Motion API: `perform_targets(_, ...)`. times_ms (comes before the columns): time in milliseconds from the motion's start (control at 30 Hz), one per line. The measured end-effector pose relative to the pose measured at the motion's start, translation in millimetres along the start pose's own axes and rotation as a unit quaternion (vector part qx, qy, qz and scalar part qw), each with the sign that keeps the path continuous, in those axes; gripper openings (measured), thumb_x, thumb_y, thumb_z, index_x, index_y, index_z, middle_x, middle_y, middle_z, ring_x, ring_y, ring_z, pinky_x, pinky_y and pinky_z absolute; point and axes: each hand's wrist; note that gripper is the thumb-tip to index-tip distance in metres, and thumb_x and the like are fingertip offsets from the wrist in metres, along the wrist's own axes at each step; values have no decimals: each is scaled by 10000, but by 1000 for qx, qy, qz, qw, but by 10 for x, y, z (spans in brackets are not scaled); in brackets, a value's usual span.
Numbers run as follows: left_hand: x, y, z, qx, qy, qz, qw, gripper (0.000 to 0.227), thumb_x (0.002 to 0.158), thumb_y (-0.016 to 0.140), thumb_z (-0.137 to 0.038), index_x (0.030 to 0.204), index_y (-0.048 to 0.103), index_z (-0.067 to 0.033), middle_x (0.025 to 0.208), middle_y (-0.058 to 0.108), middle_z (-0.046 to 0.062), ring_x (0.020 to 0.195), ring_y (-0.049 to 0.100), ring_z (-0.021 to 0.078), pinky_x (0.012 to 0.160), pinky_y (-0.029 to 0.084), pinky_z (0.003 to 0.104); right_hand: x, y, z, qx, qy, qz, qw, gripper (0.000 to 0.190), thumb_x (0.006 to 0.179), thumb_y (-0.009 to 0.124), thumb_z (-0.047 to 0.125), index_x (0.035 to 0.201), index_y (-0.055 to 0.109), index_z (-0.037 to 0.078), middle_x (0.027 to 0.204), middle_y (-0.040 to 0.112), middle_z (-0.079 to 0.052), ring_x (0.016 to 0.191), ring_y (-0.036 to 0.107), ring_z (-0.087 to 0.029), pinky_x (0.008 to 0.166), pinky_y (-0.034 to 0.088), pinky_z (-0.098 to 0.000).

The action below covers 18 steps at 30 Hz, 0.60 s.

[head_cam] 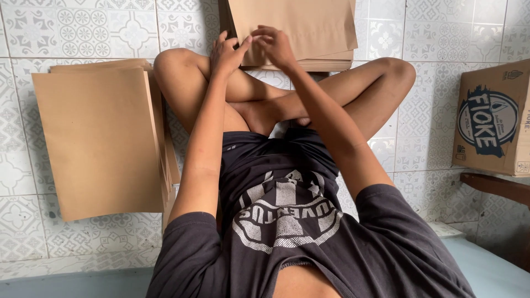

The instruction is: Folding brown paper sheets into bags or envelopes and stacking them while sitting on the floor.

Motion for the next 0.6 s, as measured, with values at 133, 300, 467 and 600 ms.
perform_targets(133, 202, 140, 231, -22, -22, 13, 999, 542, 900, 763, -450, 1289, 688, -79, 1599, 349, 140, 1477, 334, 322, 1189, 321, 460, -2, -870, -553, -109, -70, -62, 990, 233, 891, 757, 52, 1119, 753, 8, 1131, 721, -142, 993, 711, -273, 888, 589, -369)
perform_targets(300, 346, 198, 410, -109, 34, -7, 993, 437, 916, 820, -280, 1204, 669, 12, 1546, 306, 158, 1398, 342, 361, 1151, 397, 427, -396, -2082, -1173, -421, 39, -166, 891, 540, 853, 866, 127, 1324, 645, -18, 1250, 638, -203, 1054, 653, -378, 878, 567, -464)
perform_targets(467, 447, 193, 548, -175, 81, 18, 981, 320, 955, 815, -247, 1121, 700, 2, 1546, 281, 131, 1397, 342, 362, 1170, 375, 417, -488, -2114, -1199, -252, 144, -193, 937, 429, 898, 839, 255, 1207, 715, -16, 1140, 728, -186, 989, 743, -290, 852, 626, -371)
perform_targets(600, 266, 20, 414, -191, 92, 0, 977, 272, 997, 780, -251, 1121, 701, -23, 1572, 280, 95, 1403, 313, 348, 1196, 330, 462, -506, -1933, -882, -290, 69, -267, 916, 115, 832, 770, 92, 945, 763, 77, 1099, 607, -96, 997, 589, -261, 833, 564, -376)
Point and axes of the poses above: each hand's wrist, its own x-axis towards the middle knuckle, its own y-axis out of the palm, z = x × y
